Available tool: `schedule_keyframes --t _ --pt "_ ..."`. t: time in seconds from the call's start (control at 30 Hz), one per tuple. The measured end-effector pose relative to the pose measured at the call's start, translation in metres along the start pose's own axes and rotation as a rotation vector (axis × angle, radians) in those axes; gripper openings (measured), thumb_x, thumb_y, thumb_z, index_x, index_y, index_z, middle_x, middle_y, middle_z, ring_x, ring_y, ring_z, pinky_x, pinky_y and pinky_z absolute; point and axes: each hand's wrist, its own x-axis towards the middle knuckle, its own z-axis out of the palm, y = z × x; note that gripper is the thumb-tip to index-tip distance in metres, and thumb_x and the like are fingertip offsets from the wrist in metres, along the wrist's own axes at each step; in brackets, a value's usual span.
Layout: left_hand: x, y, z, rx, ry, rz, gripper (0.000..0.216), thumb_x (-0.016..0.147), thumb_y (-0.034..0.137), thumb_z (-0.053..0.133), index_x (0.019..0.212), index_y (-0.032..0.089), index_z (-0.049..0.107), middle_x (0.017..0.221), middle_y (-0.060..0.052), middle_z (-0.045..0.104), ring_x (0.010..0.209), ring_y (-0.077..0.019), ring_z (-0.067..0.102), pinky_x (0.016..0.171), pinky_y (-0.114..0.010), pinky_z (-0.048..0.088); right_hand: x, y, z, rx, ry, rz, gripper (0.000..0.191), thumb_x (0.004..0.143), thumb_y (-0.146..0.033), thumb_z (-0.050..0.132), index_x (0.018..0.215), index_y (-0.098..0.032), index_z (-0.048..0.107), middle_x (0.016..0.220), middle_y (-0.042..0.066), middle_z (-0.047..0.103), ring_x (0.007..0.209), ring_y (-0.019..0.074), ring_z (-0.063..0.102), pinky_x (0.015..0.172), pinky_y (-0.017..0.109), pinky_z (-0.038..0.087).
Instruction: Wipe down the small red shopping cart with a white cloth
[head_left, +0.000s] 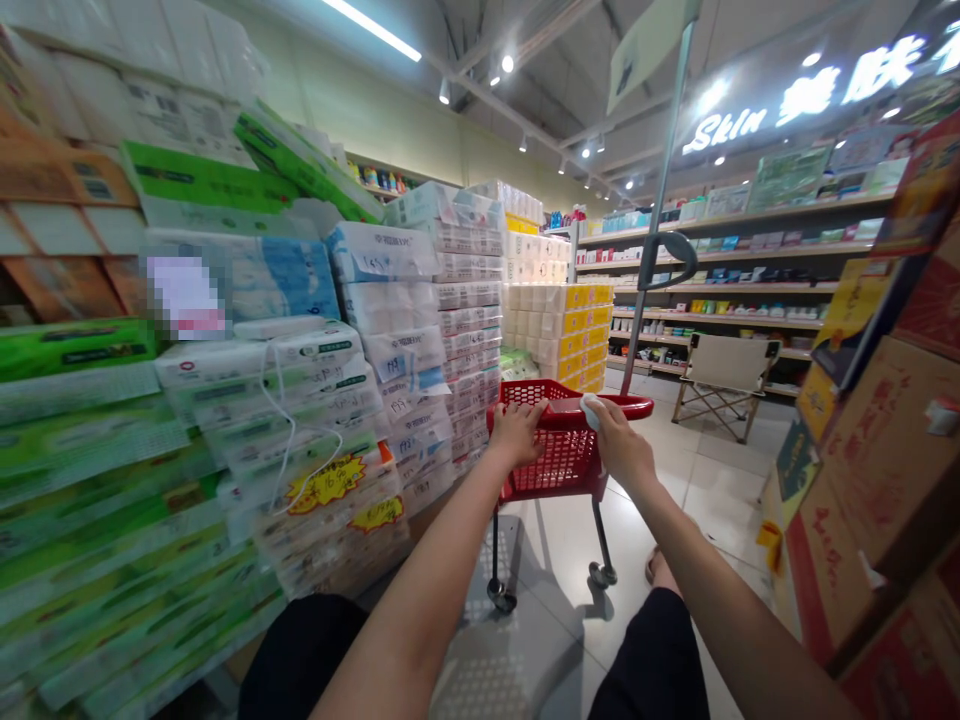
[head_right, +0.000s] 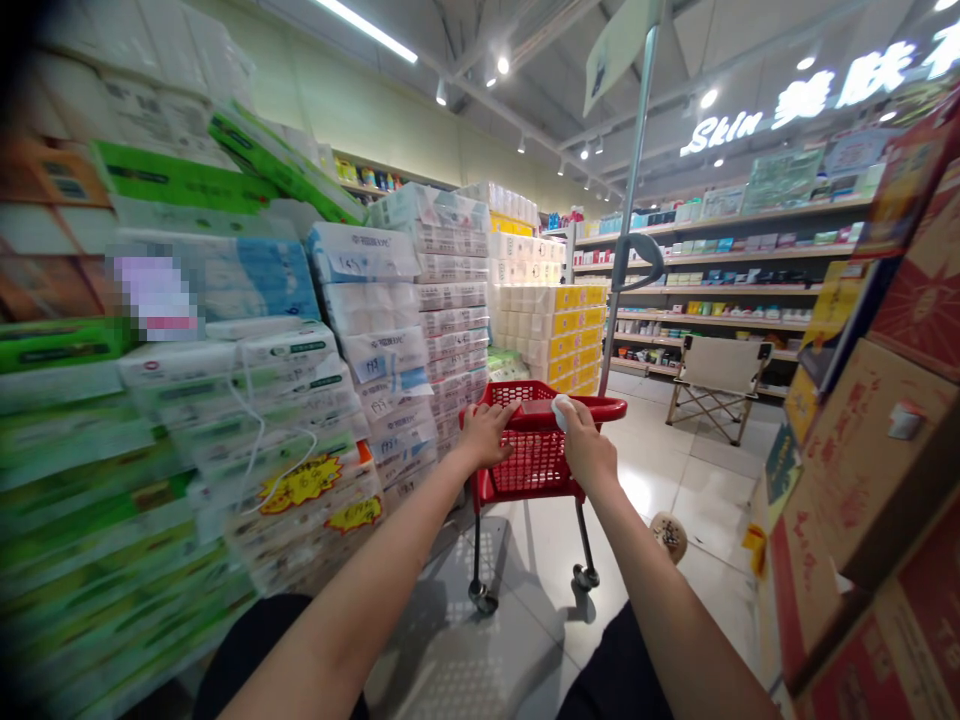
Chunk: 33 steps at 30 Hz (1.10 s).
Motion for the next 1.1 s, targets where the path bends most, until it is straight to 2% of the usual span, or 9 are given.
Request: schedule_keyframes --t 0.1,0.2,0.33,0.43,0.53,0.73,0.87,0.97,1.1 --pt "0.0 -0.008 -0.001 -0.015 -0.002 -0.017 0.085 0.074 0.042 0.066 0.149 0.029 0.027 0.133 -0.009 0.053 0.121 -0.0336 0.045 0.106 -0.054 0.028 -0.002 -0.03 0.005 -0.057 -0.038 -0.036 0.064 0.095 -0.022 0.03 0.154 -0.042 0.017 0.159 0.004 0.028 0.076 0.0163 0.067 0.064 0.035 0.054" --pt "-0.001 -0.02 -0.003 -0.029 -0.019 -0.025 0.083 0.075 0.043 0.067 0.148 0.032 0.029 0.133 -0.007 0.054 0.119 -0.033 0.047 0.105 -0.052 0.031 -0.005 -0.049 0.008 -0.119 -0.099 -0.146 0.07 0.093 -0.019 0.031 0.155 -0.042 0.01 0.161 0.005 0.023 0.07 0.015 0.067 0.06 0.034 0.054" --pt "-0.005 -0.038 -0.006 -0.012 -0.022 -0.081 0.082 0.076 0.041 0.067 0.149 0.029 0.031 0.128 -0.008 0.058 0.117 -0.0338 0.05 0.103 -0.053 0.031 -0.006 -0.034 0.004 -0.141 -0.086 -0.209 0.07 0.093 -0.018 0.031 0.153 -0.048 0.01 0.16 -0.001 0.025 0.07 0.0146 0.066 0.061 0.034 0.054" --pt "-0.01 -0.047 -0.008 0.001 -0.011 -0.084 0.077 0.077 0.042 0.066 0.147 0.028 0.036 0.128 -0.01 0.059 0.117 -0.0345 0.05 0.102 -0.053 0.031 -0.006 -0.014 0.001 -0.094 -0.044 -0.136 0.066 0.096 -0.022 0.029 0.153 -0.049 0.011 0.159 -0.003 0.029 0.078 0.016 0.067 0.064 0.033 0.054" --pt "-0.013 -0.05 -0.008 0.001 0.008 -0.082 0.075 0.077 0.042 0.065 0.146 0.029 0.038 0.128 -0.009 0.059 0.115 -0.034 0.05 0.102 -0.052 0.031 -0.005 -0.015 0.0 -0.086 -0.039 -0.061 0.062 0.096 -0.023 0.027 0.153 -0.045 0.015 0.158 0.0 0.03 0.081 0.018 0.067 0.065 0.036 0.055" --pt "-0.01 -0.049 -0.006 0.009 0.009 -0.106 0.066 0.074 0.045 0.066 0.135 0.022 0.05 0.128 -0.01 0.059 0.114 -0.034 0.05 0.102 -0.051 0.031 -0.005 -0.073 0.006 -0.14 -0.085 -0.134 0.064 0.094 -0.017 0.028 0.154 -0.037 0.02 0.162 0.007 0.019 0.085 0.0182 0.069 0.066 0.034 0.056" --pt "-0.013 -0.053 -0.007 0.015 -0.003 -0.11 0.062 0.075 0.045 0.065 0.132 0.022 0.052 0.127 -0.009 0.059 0.115 -0.0325 0.05 0.102 -0.048 0.032 -0.007 -0.098 0.01 -0.139 -0.107 -0.189 0.071 0.092 -0.014 0.032 0.155 -0.04 0.014 0.163 0.006 0.016 0.086 0.0179 0.069 0.065 0.032 0.057" --pt "-0.017 -0.057 -0.01 0.015 0.004 -0.111 0.057 0.077 0.042 0.064 0.129 0.023 0.053 0.125 -0.008 0.06 0.114 -0.0311 0.051 0.102 -0.047 0.031 -0.011 -0.094 0.01 -0.134 -0.107 -0.229 0.076 0.09 -0.014 0.035 0.155 -0.044 0.007 0.163 0.005 0.016 0.077 0.0157 0.069 0.063 0.033 0.058" --pt "-0.022 -0.058 -0.014 0.01 0.025 -0.097 0.051 0.077 0.041 0.064 0.125 0.024 0.056 0.123 -0.008 0.061 0.112 -0.0306 0.051 0.102 -0.046 0.031 -0.02 -0.063 0.011 -0.106 -0.046 -0.232 0.077 0.091 -0.016 0.036 0.153 -0.048 0.004 0.162 0.001 0.019 0.071 0.0131 0.068 0.06 0.032 0.058"
